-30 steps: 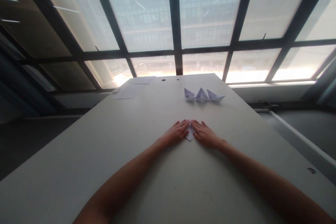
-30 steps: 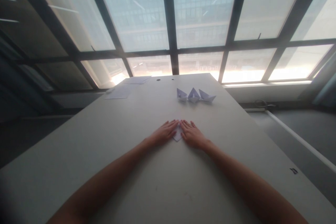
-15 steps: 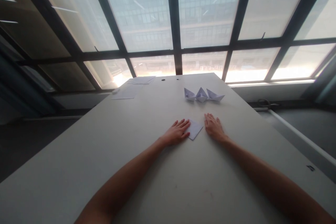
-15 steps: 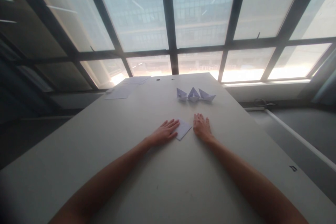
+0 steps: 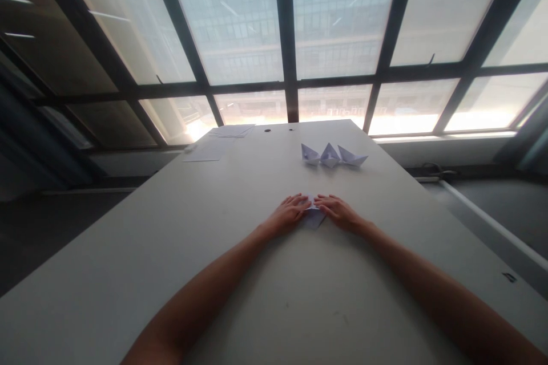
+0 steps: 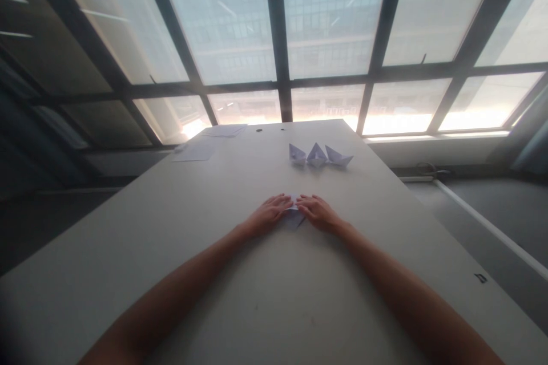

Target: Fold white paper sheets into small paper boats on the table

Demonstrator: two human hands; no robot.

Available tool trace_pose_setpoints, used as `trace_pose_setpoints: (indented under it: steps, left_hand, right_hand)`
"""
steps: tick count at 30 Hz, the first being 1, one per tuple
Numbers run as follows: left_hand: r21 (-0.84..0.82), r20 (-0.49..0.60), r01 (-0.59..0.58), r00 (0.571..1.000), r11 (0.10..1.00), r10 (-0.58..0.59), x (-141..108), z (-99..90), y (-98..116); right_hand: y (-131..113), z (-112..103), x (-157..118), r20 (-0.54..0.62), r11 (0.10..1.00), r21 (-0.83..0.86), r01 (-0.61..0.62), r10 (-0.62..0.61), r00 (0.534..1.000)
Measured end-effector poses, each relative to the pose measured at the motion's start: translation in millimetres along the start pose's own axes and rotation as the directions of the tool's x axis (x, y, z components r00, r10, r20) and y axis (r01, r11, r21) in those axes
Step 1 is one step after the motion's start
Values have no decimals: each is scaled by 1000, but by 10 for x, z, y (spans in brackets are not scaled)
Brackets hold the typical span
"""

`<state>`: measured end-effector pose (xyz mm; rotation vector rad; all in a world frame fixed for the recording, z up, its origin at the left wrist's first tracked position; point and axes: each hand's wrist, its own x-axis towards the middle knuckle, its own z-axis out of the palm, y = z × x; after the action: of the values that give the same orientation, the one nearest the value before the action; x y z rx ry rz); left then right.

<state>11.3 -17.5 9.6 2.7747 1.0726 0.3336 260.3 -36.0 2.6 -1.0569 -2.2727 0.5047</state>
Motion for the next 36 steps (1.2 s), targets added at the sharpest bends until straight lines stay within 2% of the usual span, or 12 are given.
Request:
trace_pose_setpoints:
  steps: [3, 6, 9, 12, 16, 20, 25, 28, 31, 33, 36]
  left_hand:
    - [-2, -93, 11, 996, 1000, -11, -15, -21, 27]
    - [-11, -129, 19, 991, 1000, -20, -15, -39, 42]
    - [-48, -159, 28, 987, 998, -35, 18, -33, 19]
    - [-130, -218, 55, 972, 990, -83, 62, -13, -20]
    - [-227, -277, 126, 942, 966, -188, 86, -14, -32]
    - [-176, -281, 202, 928, 963, -246, 75, -41, 0]
    - [-32, -245, 261, 934, 965, -261, 63, -24, 7]
    - [5, -207, 163, 965, 987, -159, 63, 6, -8]
    - [-25, -54, 18, 998, 1000, -20, 55, 20, -4]
    - [-25, 34, -6, 999, 1000, 7, 40, 16, 15]
    - [2, 81, -6, 997, 1000, 6, 18, -2, 51]
  right_hand:
    - [22, -1, -8, -73, 998, -14, 55, -56, 996]
    - [50, 26, 0, -159, 996, -67, 63, -73, 985]
    - [53, 36, 22, -166, 995, -93, 38, -53, 985]
    - [52, 33, 44, -186, 997, -70, -30, 16, 982]
    - [73, 45, 50, -241, 985, 0, -173, 168, 956]
    - [81, 62, 47, -263, 970, -51, -238, 217, 940]
    - [42, 54, 33, -271, 945, -202, -257, 198, 942]
    - [-1, 47, 20, -260, 939, -261, -224, 155, 953]
    - [-50, 56, 12, -151, 953, -279, -120, 80, 985]
    - [-78, 65, 7, -61, 958, -280, -56, 41, 997]
    - [-103, 64, -4, 47, 961, -275, -21, 35, 998]
